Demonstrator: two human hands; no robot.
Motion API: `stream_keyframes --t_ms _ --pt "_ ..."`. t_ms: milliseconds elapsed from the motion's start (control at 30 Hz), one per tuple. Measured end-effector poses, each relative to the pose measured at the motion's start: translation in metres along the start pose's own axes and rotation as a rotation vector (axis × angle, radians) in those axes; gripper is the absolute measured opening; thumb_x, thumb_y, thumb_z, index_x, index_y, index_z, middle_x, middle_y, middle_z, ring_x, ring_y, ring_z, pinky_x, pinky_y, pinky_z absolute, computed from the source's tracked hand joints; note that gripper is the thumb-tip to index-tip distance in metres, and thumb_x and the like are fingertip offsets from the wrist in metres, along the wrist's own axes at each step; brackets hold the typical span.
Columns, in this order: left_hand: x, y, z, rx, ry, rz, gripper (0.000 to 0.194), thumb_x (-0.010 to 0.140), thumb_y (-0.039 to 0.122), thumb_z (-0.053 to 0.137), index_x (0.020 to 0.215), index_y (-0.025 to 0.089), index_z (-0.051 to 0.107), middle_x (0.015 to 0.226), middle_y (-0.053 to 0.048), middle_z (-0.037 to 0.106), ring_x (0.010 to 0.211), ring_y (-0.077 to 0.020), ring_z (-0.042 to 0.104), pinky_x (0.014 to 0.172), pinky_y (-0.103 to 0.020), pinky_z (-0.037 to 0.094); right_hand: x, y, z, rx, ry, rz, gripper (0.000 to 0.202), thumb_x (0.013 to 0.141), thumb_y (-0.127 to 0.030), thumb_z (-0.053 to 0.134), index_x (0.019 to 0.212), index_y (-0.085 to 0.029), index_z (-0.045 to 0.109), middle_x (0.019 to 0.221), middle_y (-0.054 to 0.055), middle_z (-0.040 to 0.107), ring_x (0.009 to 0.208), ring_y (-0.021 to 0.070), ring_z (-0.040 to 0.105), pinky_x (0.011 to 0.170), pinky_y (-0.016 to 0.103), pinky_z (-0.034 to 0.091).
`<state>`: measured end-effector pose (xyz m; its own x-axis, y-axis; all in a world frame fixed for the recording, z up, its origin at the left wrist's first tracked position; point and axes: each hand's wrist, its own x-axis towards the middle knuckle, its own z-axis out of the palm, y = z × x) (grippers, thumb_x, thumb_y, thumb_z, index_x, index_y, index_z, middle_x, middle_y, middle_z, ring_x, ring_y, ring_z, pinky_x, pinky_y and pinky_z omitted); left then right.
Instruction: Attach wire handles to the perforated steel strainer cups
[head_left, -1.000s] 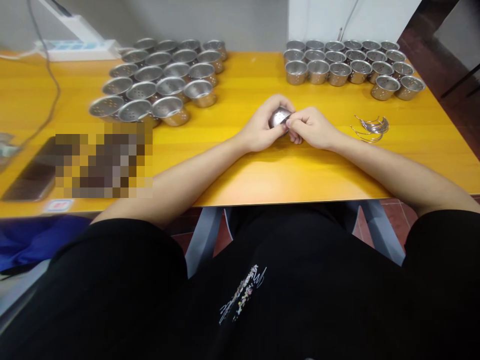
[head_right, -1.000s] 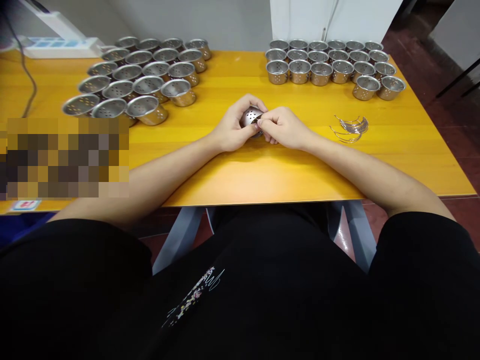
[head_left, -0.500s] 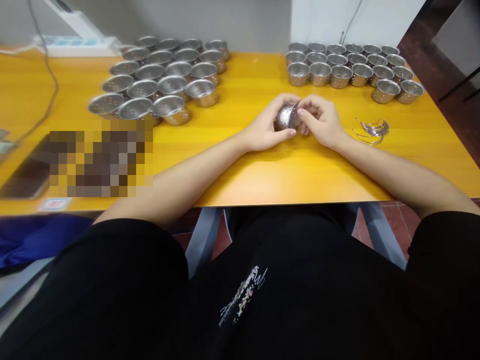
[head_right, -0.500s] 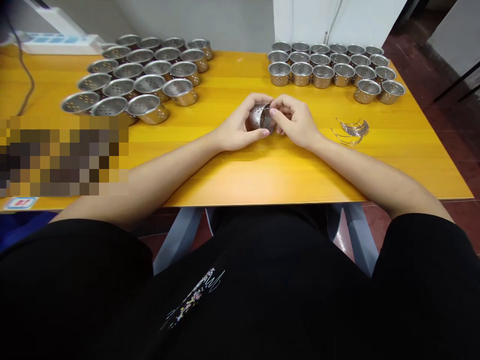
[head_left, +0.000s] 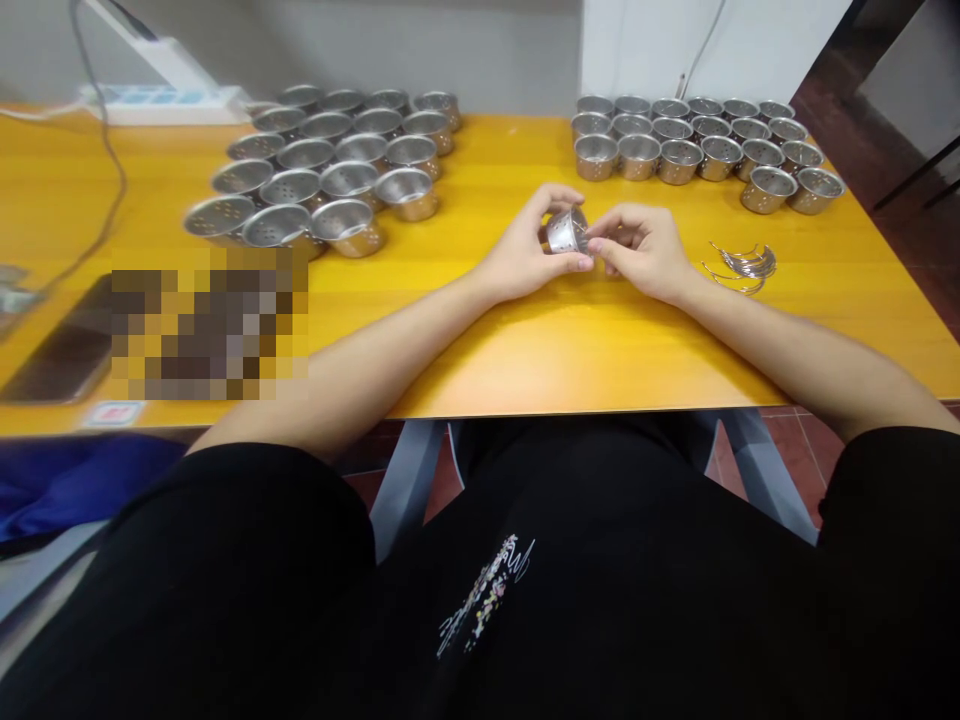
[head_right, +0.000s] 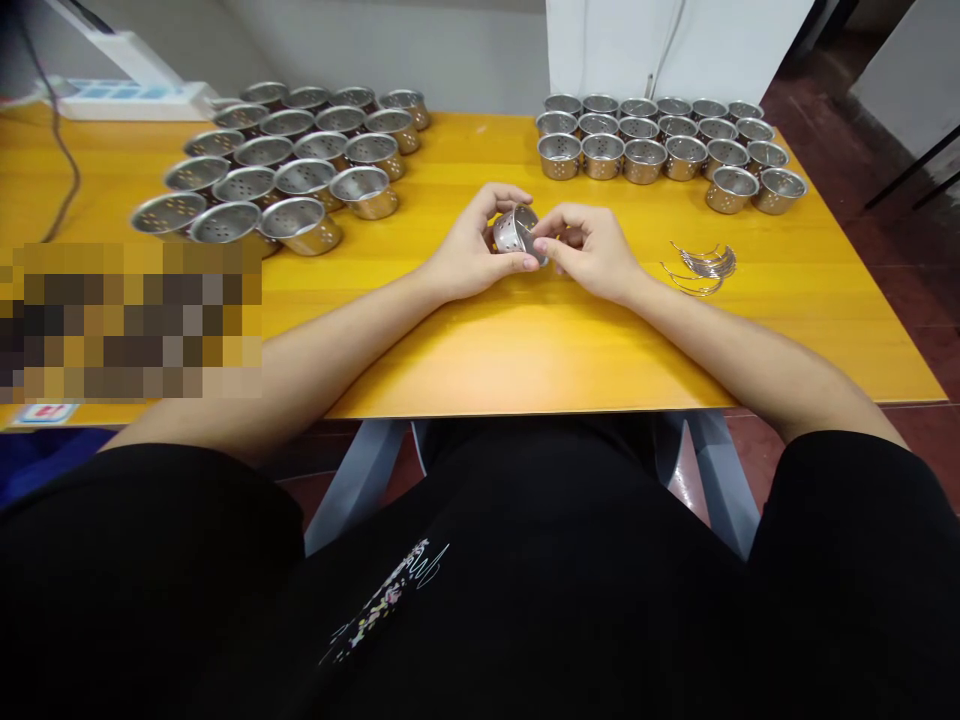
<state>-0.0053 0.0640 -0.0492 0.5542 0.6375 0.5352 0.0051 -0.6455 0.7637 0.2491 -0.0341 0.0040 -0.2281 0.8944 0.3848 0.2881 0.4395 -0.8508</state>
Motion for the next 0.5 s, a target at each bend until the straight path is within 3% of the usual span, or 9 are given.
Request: stream_keyframes --t_ms 133,367,500 --pt "0.001 -0.002 -0.003 0.024 -0.015 0.022 0.132 0.065 0.111 0.112 0.161 0.03 0.071 0.164 -0.019 0.072 0.158 -0.0438 0.074 0.125 -0.055 0.07 -0.002 0.0 0.005 0.087 -0.115 -0.026 0.042 0.104 -0.061 0.102 0.107 -0.023 0.085 0.084 0.002 0.077 0.067 0.0181 0.068 0.067 0.034 0.06" --pt "-0.001 0.024 0.0 0.048 -0.087 0.035 0.134 0.052 0.119 0.109 0.149 0.031 0.077 0.15 -0.015 0.076 0.15 -0.0421 0.078 0.123 -0.056 0.073 -0.008 -0.009 0.005 0.03 -0.314 -0.073 0.045 0.106 -0.064 0.096 0.097 -0.022 0.085 0.086 0.001 0.074 0.065 0.0157 0.063 0.063 0.032 0.049" --pt "-0.001 0.025 0.0 0.048 -0.097 0.073 0.133 0.055 0.119 0.108 0.149 0.031 0.077 0.15 -0.015 0.077 0.151 -0.0418 0.077 0.127 -0.056 0.072 -0.012 -0.018 0.01 -0.165 -0.193 -0.16 0.04 0.106 -0.051 0.091 0.083 -0.025 0.071 0.077 0.001 0.067 0.073 0.0188 0.057 0.071 0.034 0.046"
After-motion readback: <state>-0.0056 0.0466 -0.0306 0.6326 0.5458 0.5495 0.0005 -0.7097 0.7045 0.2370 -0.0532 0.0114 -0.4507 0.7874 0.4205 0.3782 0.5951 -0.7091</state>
